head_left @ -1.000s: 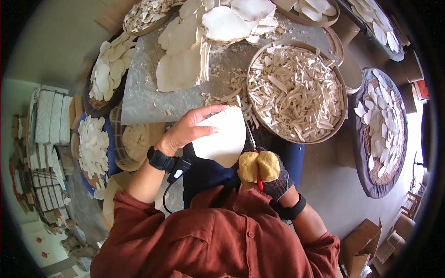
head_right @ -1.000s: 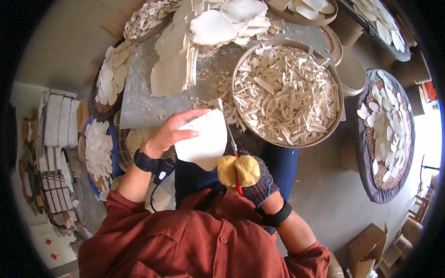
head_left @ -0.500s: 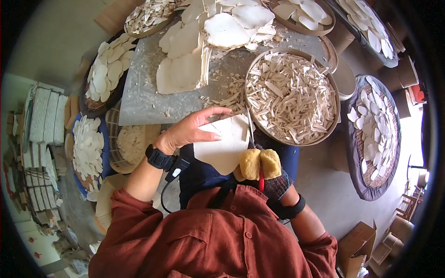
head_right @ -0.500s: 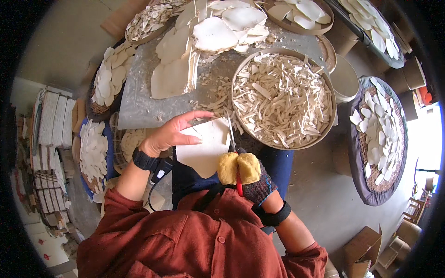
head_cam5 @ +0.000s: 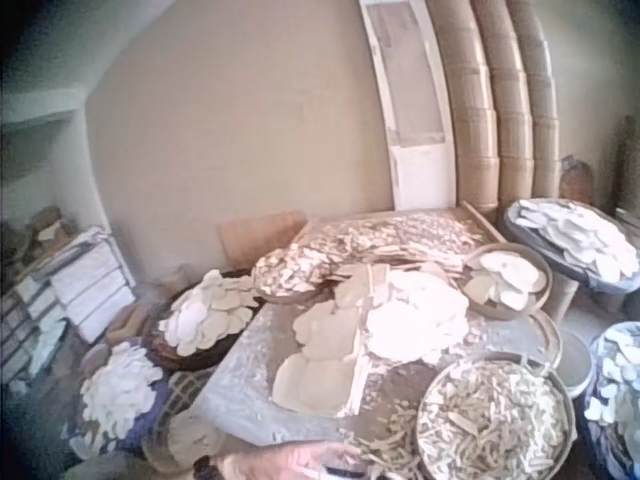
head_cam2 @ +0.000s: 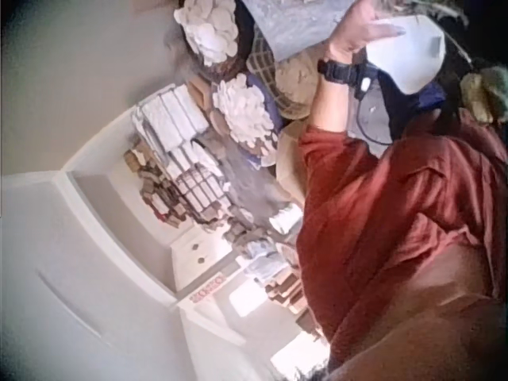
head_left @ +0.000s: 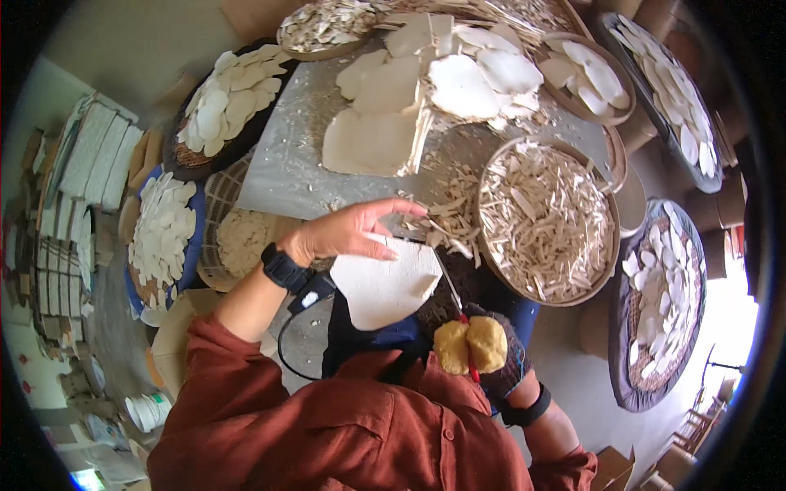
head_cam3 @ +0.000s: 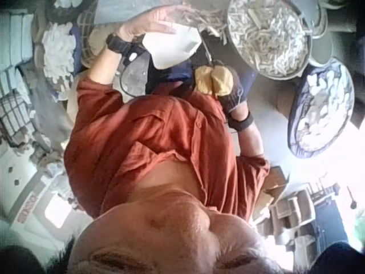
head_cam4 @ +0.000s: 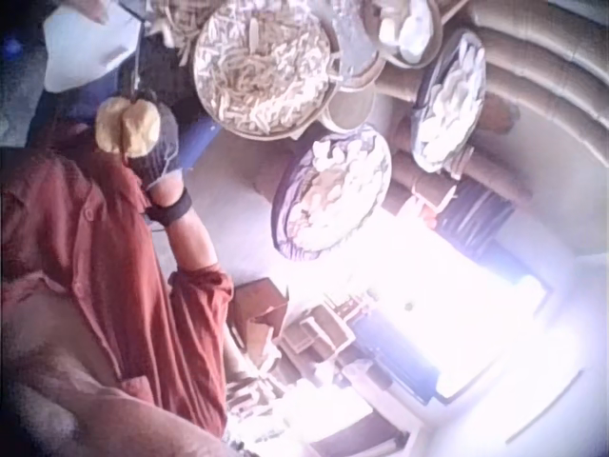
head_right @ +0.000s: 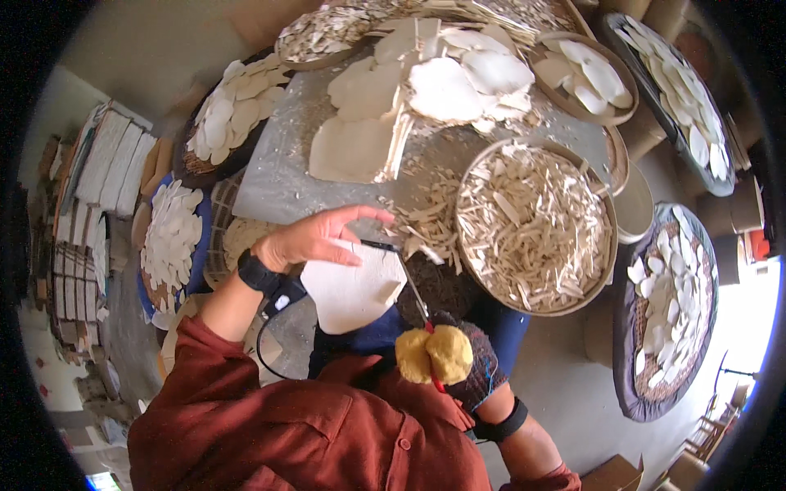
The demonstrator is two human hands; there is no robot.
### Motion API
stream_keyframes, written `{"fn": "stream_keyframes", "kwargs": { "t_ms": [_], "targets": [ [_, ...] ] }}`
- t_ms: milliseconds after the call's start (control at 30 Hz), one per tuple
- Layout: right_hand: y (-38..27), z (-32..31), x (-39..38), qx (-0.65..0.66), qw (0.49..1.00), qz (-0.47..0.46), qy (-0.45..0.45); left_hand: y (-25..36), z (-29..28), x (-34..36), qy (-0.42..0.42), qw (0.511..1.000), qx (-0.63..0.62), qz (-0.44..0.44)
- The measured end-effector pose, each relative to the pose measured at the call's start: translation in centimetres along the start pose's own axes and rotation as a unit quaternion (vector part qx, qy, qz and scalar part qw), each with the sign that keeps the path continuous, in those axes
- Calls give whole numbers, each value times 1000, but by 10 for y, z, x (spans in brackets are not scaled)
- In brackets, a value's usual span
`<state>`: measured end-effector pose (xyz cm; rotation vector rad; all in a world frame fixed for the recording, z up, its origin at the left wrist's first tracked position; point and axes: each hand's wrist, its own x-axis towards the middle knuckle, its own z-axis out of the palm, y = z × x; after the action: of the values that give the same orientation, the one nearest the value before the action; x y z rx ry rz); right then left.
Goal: The person picks up pieces of dried root from a pile, trims the edges using shears, and drops the shavings into a bowl.
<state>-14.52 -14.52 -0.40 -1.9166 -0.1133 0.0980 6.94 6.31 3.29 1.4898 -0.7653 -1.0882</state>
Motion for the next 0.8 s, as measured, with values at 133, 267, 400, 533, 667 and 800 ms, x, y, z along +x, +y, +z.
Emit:
{"fn": "stream_keyframes", "kwargs": {
  "t_ms": [133, 267, 400, 533, 667, 800],
  "targets": [
    [29, 13, -2, 73, 994, 75, -27, -20, -39, -39, 185, 980, -78, 6],
    [70, 22, -22, 158, 980, 121, -27, -32, -135, -65, 578, 761, -147, 254],
    [60, 35, 1, 212, 969, 113, -56, -20, -141, -10, 465, 861, -141, 149],
    [42, 50, 16, 253, 961, 98, -48, -32, -150, 80, 527, 779, 312, -135],
    [15, 38, 17, -18, 997, -58, -40, -34, -152, 100, 466, 859, 195, -87],
    [96, 57, -15, 423, 862, 276, -37, -47, -147, 113, 616, 747, 216, 130]
  ]
}}
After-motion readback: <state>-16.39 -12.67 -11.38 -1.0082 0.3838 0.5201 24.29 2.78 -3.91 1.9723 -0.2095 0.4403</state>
